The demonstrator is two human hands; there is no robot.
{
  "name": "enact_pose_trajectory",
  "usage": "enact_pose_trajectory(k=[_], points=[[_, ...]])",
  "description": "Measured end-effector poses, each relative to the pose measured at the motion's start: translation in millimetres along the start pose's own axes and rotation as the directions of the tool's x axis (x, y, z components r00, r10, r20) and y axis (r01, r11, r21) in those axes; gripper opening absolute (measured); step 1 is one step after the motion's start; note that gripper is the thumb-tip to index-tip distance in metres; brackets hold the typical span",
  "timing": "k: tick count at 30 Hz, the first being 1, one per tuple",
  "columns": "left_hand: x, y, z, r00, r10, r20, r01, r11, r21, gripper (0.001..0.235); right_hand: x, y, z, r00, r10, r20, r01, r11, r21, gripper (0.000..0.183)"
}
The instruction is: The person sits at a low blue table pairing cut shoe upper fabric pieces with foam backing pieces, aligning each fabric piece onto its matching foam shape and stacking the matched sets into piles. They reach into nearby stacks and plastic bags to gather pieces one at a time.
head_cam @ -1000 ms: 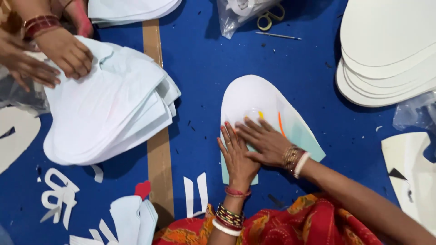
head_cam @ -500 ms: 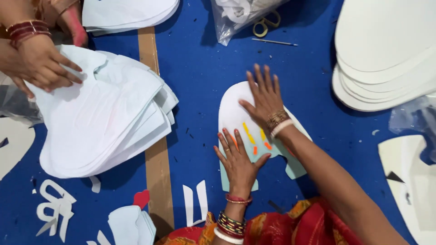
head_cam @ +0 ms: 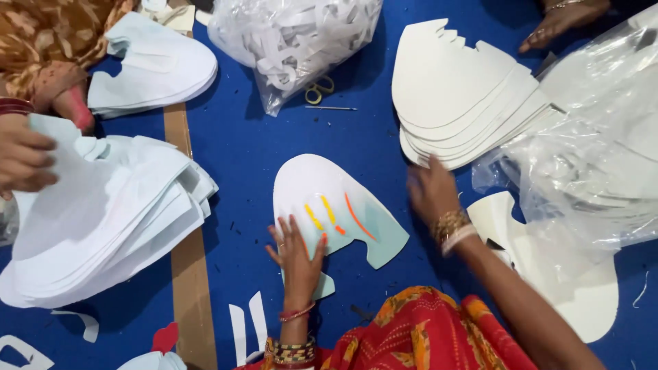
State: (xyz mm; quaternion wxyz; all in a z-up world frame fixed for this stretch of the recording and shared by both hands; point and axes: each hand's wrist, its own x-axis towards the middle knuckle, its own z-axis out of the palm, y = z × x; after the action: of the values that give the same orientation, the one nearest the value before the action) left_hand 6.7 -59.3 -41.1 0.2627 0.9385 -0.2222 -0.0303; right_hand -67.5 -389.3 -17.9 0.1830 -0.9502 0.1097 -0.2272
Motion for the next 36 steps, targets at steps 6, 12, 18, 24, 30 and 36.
enact_pose_trajectory(k=[6, 12, 18, 24, 30, 36], points=[[-49.1, 1.5, -30.4, 0.973, -0.078, -0.219, 0.051, 0.991, -0.125, 0.061, 113.9, 72.8, 0.8, 0.99, 0.123, -0.07, -0.125, 0.992, -0.023, 0.016], [-78.7, -3.2, -36.1, 0.976, -0.167, -0.14, 0.146, 0.978, -0.151, 0.045, 110.9, 75.5, -1.2, 0.997, -0.011, 0.08, 0.036, 0.946, -0.321, 0.019], [-53.8, 33.3, -74.5, 0.977, -0.082, -0.197, 0.035, 0.972, -0.232, 0.047, 91.1, 21.3, -82.9, 0.978, -0.161, -0.132, 0.09, 0.899, -0.428, 0.012], [-23.0, 108.7, -155.0, 0.96, 0.067, -0.273, -0.155, 0.937, -0.314, 0.08, 55.2, -108.1, -237.4, 0.96, -0.279, -0.033, 0.273, 0.954, -0.122, 0.015], [-25.0, 104.9, -164.6, 0.854, 0.252, -0.456, -0.357, 0.92, -0.16, 0.088, 100.9, -125.0, -209.3, 0.942, -0.262, 0.209, 0.219, 0.953, 0.208, 0.017], [-19.9, 20.1, -74.0, 0.913, -0.407, -0.022, 0.282, 0.67, -0.686, 0.033, 100.9, -104.5, -31.5, 0.828, 0.069, 0.557, -0.25, 0.934, 0.256, 0.082]])
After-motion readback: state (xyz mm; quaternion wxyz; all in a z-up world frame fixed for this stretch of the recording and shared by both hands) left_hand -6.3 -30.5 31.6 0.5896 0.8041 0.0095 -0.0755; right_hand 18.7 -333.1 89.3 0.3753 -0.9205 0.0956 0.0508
